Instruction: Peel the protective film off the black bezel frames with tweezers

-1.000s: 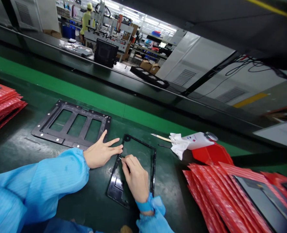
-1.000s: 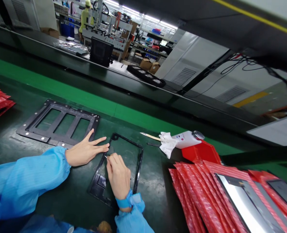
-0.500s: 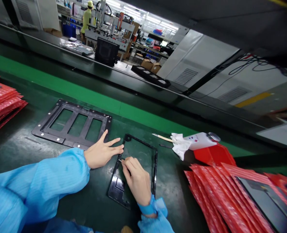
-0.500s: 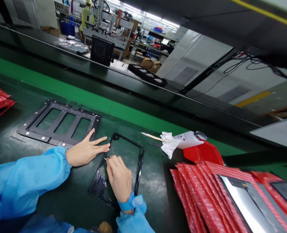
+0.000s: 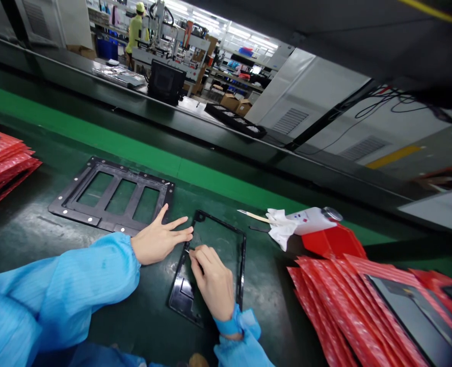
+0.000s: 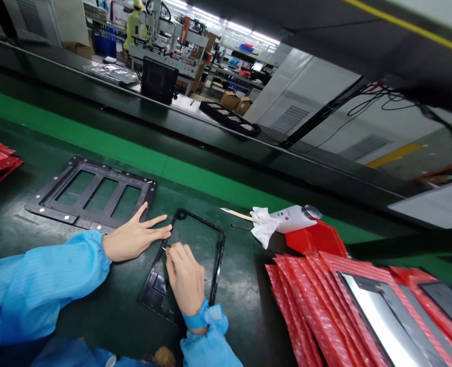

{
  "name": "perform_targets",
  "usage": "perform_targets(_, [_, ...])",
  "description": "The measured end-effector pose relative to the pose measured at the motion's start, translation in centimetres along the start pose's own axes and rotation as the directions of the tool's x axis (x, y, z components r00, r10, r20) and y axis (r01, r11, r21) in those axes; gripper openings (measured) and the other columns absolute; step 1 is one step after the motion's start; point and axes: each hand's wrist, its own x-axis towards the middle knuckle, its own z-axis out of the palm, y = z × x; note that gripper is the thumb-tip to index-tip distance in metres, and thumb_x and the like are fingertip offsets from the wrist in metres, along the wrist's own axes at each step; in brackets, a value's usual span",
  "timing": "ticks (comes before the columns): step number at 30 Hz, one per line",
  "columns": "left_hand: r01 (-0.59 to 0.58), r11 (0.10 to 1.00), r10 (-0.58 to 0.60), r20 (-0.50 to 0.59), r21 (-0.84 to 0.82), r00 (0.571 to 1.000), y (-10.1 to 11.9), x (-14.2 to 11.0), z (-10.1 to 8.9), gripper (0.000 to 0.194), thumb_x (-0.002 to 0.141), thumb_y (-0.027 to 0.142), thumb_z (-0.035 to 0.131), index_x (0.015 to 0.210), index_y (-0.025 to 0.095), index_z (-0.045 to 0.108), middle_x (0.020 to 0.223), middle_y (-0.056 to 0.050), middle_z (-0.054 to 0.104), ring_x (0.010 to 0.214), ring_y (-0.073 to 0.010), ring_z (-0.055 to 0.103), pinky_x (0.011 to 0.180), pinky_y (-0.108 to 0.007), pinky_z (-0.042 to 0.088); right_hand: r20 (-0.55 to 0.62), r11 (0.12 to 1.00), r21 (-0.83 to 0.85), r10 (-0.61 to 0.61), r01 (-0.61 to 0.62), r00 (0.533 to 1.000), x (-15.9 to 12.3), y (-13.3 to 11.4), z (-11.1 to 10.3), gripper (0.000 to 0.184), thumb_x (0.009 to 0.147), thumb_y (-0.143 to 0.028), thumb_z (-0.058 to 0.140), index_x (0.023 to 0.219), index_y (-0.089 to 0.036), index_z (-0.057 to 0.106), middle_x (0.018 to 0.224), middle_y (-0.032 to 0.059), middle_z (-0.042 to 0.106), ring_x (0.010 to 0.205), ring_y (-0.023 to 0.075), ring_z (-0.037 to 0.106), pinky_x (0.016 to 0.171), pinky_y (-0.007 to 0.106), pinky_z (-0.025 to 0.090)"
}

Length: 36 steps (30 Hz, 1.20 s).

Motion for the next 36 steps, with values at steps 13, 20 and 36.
perform_targets(13, [-0.008,1.000,0.009,-0.025,0.025,1.000,-0.10,-0.10,0.21,0.046,0.090,0.009,0.040,0.134,0.022,0.045,0.141,-0.004,0.050,0.141,-0.0211,0.030,0.113,-0.062,-0.008,0.000,1.000,-0.026,-0.017,0.017,1.000,-0.09,-0.18,-0.03,0.024,0.100,-0.019,0.035,0.085,-0.022,0.053,0.087,0.0044,0.058,0.084,0.0185,0.056,0.068,0.028,0.046])
perform_targets(20, [-0.008,0.999,0.009,-0.026,0.036,1.000,0.01,-0.06,0.15,0.047,0.090,0.009,0.041,0.135,0.022,0.045,0.141,-0.005,0.051,0.141,-0.0210,0.030,0.114,-0.062,-0.007,0.002,0.999,-0.045,-0.010,0.010,1.000,0.00,-0.07,0.16,0.023,0.099,-0.018,0.036,0.086,-0.022,0.053,0.086,0.0041,0.058,0.084,0.0184,0.056,0.067,0.027,0.046])
perform_targets(36, [-0.011,1.000,0.012,-0.033,0.028,0.999,-0.13,-0.06,0.31,0.047,0.089,0.010,0.042,0.134,0.022,0.046,0.139,-0.006,0.052,0.141,-0.0213,0.030,0.114,-0.063,-0.007,0.024,0.998,-0.060,-0.036,0.037,0.999,-0.12,0.13,0.38,0.024,0.100,-0.015,0.035,0.085,-0.022,0.053,0.089,0.0045,0.058,0.085,0.0196,0.054,0.067,0.030,0.045])
